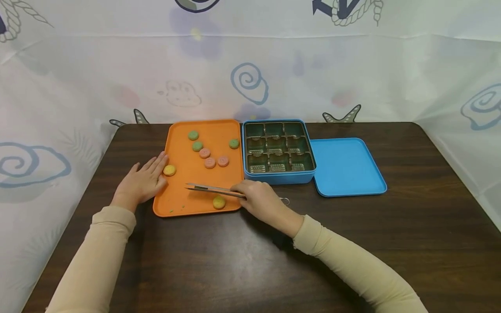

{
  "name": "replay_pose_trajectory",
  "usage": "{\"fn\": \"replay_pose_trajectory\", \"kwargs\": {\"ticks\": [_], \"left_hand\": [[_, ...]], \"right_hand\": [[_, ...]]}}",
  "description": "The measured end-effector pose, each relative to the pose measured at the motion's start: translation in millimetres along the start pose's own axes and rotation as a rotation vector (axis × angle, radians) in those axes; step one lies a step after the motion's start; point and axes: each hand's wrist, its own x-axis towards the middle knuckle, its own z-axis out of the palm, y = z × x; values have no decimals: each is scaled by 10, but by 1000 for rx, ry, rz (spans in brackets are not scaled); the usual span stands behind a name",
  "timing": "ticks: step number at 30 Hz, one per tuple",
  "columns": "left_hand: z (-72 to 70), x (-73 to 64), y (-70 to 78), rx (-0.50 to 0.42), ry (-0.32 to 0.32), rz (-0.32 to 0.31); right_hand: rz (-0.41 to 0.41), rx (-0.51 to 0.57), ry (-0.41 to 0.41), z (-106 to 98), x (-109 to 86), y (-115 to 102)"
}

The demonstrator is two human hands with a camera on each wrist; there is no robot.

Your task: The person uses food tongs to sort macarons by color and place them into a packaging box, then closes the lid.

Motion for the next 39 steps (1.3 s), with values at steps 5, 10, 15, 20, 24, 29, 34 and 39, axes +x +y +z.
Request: {"fn": "replay_pose_trajectory", "kwargs": {"ticks": [5,10,15,20,24,29,34,39], "left_hand": [[-6,-22,-20,4,-10,-2],[2,-34,-27,3,0,-3],[5,-39,-32,1,11,-5],[-2,-35,-30,9,11,0],[-9,-26,-25,8,7,4],[-21,-16,-12,-1,2,6],[-22,-9,-5,-4,1,7],[-12,-8,3,1,0,5]], "right_hand": [[-53,-39,71,-58,-11,9],[-102,-68,174,-170,-10,29],[-90,-73,252,-341,-12,95],[-21,-108,300,-555,-46,213],[39,-159,328,-728,-98,342],[119,-187,361,-906,-186,559],[181,-231,413,-1018,-267,808],[244,-250,424,-1073,-326,1008]]}}
